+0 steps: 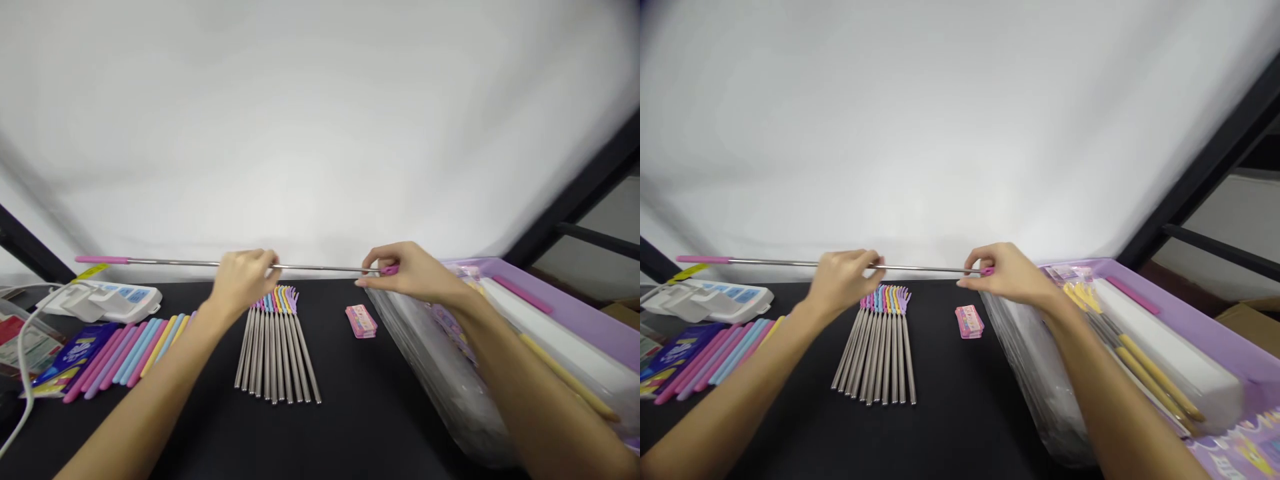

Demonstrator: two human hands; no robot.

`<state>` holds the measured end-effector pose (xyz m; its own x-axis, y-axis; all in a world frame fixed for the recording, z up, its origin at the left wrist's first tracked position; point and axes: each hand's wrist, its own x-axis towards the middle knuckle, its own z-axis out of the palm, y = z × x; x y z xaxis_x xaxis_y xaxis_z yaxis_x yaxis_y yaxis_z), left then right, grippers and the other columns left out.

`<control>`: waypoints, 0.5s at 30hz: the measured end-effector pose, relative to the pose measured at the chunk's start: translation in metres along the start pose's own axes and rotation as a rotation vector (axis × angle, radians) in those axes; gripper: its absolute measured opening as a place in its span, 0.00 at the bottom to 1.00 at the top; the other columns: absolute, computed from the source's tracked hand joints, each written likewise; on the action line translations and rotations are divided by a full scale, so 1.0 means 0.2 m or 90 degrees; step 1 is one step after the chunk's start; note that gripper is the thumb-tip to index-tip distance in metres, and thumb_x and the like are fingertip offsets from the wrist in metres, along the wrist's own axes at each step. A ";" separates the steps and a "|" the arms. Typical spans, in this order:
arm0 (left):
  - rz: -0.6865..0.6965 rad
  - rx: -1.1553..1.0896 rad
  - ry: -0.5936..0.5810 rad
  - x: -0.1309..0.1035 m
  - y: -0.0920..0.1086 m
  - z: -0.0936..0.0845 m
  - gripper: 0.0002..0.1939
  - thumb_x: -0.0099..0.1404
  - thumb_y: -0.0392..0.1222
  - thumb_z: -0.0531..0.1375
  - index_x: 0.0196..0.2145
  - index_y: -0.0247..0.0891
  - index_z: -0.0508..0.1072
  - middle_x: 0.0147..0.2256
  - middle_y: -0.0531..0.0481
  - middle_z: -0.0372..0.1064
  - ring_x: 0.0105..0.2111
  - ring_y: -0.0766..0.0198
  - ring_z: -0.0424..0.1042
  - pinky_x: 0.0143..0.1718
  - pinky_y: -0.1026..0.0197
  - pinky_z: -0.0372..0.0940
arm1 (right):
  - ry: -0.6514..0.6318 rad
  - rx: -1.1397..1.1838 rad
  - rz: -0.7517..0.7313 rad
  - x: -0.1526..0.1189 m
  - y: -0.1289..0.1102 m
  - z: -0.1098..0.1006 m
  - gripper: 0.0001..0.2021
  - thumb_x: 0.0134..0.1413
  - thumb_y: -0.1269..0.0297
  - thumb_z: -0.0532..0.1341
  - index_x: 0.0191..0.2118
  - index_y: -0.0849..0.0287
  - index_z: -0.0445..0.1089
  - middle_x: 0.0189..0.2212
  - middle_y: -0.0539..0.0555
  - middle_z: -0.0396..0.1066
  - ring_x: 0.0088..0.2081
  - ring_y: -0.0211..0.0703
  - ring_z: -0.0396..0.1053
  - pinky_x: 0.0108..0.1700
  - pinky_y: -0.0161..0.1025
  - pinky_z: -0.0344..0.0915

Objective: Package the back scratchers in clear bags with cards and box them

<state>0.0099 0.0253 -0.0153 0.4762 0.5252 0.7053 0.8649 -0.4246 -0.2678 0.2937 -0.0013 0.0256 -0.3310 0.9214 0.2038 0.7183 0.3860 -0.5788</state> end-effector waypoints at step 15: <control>0.032 0.017 -0.160 0.00 0.07 -0.04 0.10 0.65 0.38 0.54 0.31 0.38 0.73 0.26 0.49 0.73 0.26 0.58 0.73 0.22 0.60 0.50 | -0.017 -0.027 -0.007 0.02 0.04 0.01 0.19 0.41 0.46 0.69 0.25 0.59 0.71 0.16 0.44 0.52 0.22 0.34 0.49 0.25 0.35 0.46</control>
<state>0.0202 0.0142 -0.0141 0.5406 0.6718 0.5063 0.8412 -0.4373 -0.3180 0.2973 0.0060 0.0210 -0.3549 0.9157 0.1883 0.7400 0.3983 -0.5420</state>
